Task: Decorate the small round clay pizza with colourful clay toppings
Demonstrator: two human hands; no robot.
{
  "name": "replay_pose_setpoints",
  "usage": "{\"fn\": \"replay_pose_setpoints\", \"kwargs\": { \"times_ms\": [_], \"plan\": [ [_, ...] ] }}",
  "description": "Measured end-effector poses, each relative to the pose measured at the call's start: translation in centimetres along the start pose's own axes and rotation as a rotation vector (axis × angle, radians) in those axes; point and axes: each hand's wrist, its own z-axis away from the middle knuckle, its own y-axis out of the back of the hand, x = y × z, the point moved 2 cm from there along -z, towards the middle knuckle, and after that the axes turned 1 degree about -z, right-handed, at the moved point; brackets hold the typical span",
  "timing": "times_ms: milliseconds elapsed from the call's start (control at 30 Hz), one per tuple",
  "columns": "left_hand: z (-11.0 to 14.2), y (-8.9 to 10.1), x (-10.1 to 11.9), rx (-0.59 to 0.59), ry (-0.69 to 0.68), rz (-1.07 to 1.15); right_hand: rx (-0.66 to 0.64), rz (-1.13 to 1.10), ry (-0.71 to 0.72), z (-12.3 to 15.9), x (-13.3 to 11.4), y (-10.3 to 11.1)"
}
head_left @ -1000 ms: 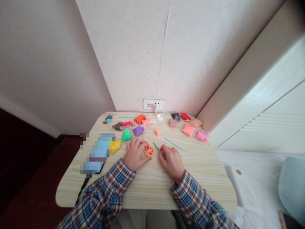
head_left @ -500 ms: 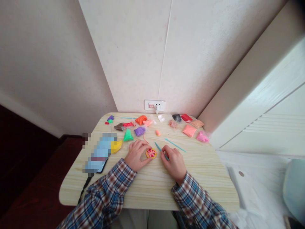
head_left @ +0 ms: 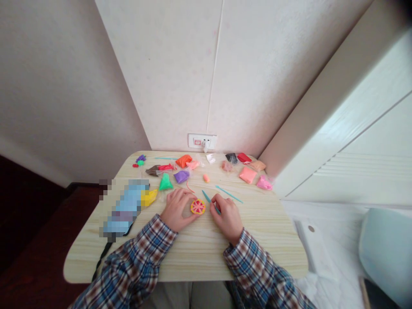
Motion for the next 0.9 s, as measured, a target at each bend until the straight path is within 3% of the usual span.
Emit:
{"fn": "replay_pose_setpoints", "kwargs": {
  "times_ms": [233,567,733,900],
  "plan": [
    [0.32,-0.13,-0.02,-0.054,-0.051,0.026,-0.006,0.0,-0.002,-0.01,0.1,0.02],
    [0.0,-0.47,-0.41,-0.056,0.014,-0.058,-0.055,0.066,0.067,0.09,-0.11,-0.26],
    [0.15,-0.26,-0.23,-0.028,-0.08,-0.076,-0.058,0.081,0.099,0.06,-0.07,-0.37],
    [0.84,0.07,0.45,0.049,-0.277,-0.128,-0.056,0.119,0.107,0.18,-0.13,-0.36]
  ]
}}
